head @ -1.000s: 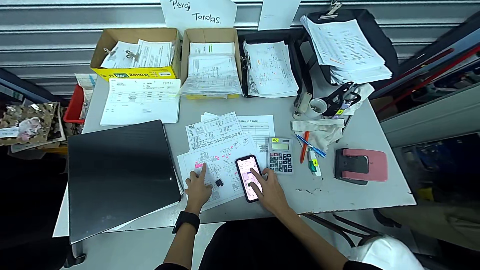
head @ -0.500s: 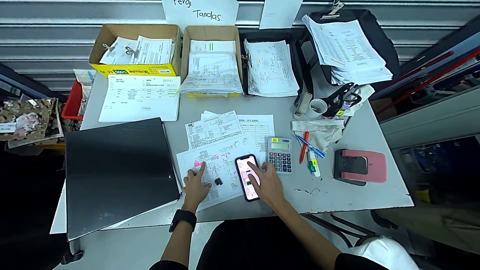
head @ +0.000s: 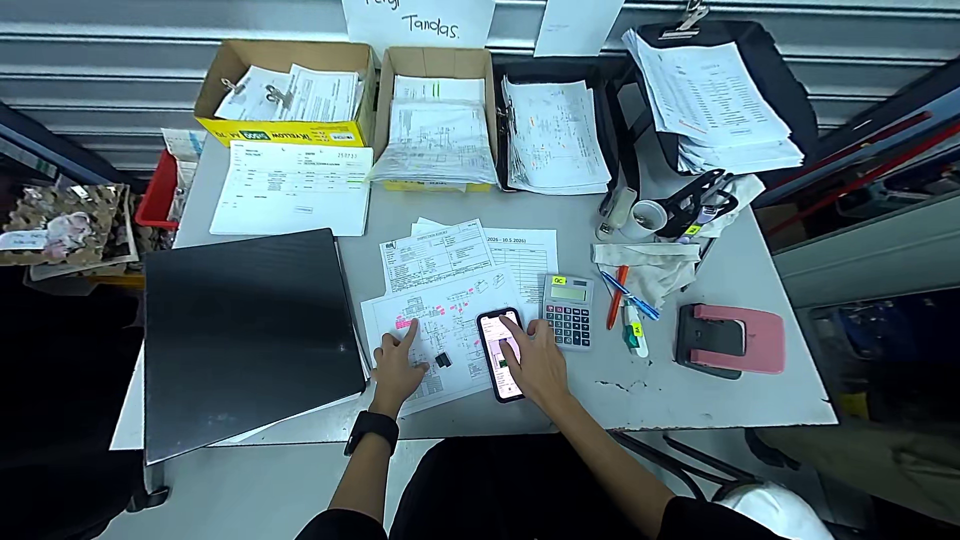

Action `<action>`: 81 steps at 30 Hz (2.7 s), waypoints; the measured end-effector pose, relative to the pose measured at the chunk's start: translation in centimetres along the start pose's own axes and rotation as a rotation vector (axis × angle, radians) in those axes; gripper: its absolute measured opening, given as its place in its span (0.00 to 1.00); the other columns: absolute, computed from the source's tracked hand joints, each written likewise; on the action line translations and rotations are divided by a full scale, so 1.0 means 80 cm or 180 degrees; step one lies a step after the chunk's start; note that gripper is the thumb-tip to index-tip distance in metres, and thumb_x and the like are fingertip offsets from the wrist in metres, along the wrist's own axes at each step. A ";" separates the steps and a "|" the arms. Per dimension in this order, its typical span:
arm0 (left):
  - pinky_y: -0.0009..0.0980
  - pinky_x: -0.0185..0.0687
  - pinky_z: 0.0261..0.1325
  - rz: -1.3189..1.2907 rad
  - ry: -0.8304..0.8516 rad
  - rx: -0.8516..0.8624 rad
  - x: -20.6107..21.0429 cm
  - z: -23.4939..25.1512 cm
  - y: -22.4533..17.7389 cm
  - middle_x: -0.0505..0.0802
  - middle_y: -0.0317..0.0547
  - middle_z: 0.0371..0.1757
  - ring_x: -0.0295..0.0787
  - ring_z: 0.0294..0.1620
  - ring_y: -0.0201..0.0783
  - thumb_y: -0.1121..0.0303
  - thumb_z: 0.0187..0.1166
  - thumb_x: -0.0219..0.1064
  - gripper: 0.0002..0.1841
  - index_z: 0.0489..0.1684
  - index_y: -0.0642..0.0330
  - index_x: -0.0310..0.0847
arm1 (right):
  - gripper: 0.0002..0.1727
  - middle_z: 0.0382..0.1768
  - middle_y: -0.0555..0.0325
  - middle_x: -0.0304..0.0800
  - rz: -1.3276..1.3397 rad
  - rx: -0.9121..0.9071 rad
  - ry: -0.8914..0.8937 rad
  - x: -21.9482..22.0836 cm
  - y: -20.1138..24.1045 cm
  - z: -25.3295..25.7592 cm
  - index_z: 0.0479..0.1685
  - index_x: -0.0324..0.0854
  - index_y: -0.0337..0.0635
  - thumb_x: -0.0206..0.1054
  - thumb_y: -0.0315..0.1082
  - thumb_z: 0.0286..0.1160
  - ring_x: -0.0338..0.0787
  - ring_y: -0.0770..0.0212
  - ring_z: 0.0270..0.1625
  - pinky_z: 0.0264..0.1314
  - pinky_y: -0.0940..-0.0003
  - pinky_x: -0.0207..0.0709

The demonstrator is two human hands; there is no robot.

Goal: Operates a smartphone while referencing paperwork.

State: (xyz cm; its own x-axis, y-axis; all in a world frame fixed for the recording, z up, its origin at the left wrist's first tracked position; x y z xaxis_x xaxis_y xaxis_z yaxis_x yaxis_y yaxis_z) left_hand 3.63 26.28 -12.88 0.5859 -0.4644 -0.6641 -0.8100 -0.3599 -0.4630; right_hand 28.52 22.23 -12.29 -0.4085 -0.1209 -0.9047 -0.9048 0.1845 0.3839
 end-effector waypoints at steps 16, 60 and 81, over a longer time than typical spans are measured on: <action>0.70 0.69 0.66 -0.0007 0.0033 0.0032 0.000 0.003 0.003 0.71 0.66 0.80 0.68 0.75 0.72 0.68 0.70 0.81 0.48 0.93 0.37 0.56 | 0.24 0.62 0.36 0.84 0.0951 -0.0222 -0.0103 0.005 -0.063 -0.053 0.76 0.78 0.38 0.55 0.28 0.81 0.90 0.41 0.52 0.55 0.46 0.85; 0.75 0.60 0.73 -0.0068 0.0310 -0.0237 0.008 -0.008 -0.007 0.78 0.63 0.80 0.74 0.78 0.66 0.68 0.82 0.68 0.45 0.97 0.36 0.41 | 0.23 0.70 0.42 0.84 0.0128 -0.1311 -0.0121 0.012 -0.047 -0.079 0.67 0.89 0.70 0.56 0.38 0.78 0.83 0.36 0.68 0.67 0.40 0.73; 0.70 0.70 0.69 -0.0036 0.0335 -0.0416 0.014 -0.011 -0.014 0.78 0.66 0.78 0.79 0.73 0.67 0.70 0.83 0.65 0.46 0.98 0.35 0.36 | 0.22 0.81 0.41 0.72 -0.0018 -0.0470 0.0029 -0.002 -0.015 0.005 0.75 0.84 0.63 0.58 0.38 0.86 0.72 0.34 0.78 0.74 0.35 0.63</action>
State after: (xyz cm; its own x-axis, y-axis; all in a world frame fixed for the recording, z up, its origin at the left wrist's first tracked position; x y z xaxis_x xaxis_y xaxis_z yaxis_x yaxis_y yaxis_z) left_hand 5.22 25.50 -12.58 0.5998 -0.5395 -0.5909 -0.7974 -0.4645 -0.3852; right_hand 29.74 22.42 -12.67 -0.4040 -0.1304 -0.9054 -0.9146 0.0382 0.4026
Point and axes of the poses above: each hand's wrist, its own z-axis towards the middle knuckle, its own x-axis out of the palm, y = z × x, the point moved 3 cm from there along z, towards the middle knuckle
